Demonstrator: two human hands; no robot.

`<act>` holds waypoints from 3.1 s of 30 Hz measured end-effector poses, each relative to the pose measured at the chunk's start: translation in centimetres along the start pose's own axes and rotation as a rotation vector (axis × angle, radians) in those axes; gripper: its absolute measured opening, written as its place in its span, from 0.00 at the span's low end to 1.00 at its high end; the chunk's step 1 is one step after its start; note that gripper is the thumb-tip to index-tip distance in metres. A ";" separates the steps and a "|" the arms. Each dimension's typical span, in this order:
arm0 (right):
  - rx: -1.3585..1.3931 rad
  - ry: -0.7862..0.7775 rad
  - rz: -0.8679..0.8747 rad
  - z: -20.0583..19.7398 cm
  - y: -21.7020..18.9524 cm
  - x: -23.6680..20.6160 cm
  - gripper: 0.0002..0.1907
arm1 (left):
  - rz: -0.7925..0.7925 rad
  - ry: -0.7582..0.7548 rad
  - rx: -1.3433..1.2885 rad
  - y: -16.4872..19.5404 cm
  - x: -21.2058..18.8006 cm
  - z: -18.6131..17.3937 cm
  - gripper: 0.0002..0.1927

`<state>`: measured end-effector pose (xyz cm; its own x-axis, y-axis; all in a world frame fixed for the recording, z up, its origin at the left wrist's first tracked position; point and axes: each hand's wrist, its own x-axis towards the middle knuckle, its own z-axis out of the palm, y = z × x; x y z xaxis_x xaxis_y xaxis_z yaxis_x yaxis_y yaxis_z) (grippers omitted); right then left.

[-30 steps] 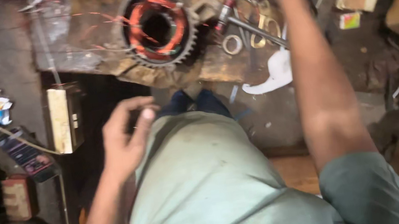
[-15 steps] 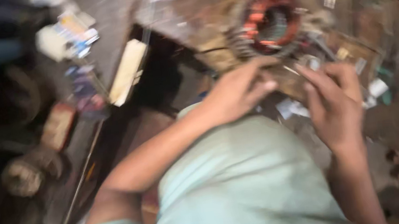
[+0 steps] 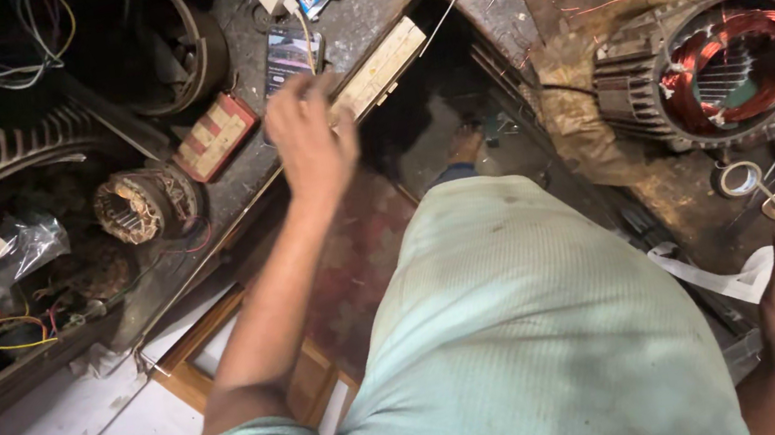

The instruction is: The person works on a stator assembly on a cluttered workbench, handling copper wire and white insulating tape. They retrieve a strip of material from a wooden box, cut it with scissors, and insert it into the stator slots. The person then uses a metal rod to push and adjust the wire inside the stator.

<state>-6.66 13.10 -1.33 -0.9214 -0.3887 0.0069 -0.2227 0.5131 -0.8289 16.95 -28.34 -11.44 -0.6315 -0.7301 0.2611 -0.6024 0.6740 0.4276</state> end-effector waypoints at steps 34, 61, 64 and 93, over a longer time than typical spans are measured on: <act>-0.082 -0.072 0.007 1.6 -1.2 -0.5 0.05 | -0.062 -0.024 0.184 -7.3 1.3 1.6 0.19; -0.373 0.275 -0.102 -1.6 -2.6 1.3 0.08 | 0.718 -0.405 -0.682 17.1 1.0 3.4 0.17; -0.378 0.340 -0.092 -0.6 -3.0 2.4 0.09 | 0.826 -0.437 -0.733 19.4 2.0 3.7 0.19; 0.095 0.045 0.262 -4.9 2.5 -4.1 0.13 | 1.286 -0.520 -0.553 35.4 -0.3 3.8 0.16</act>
<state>-5.04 19.70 -0.67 -0.9572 -0.2166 -0.1920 0.0543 0.5170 -0.8543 -6.03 -3.83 0.34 -0.7437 0.5157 0.4254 0.6681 0.5950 0.4468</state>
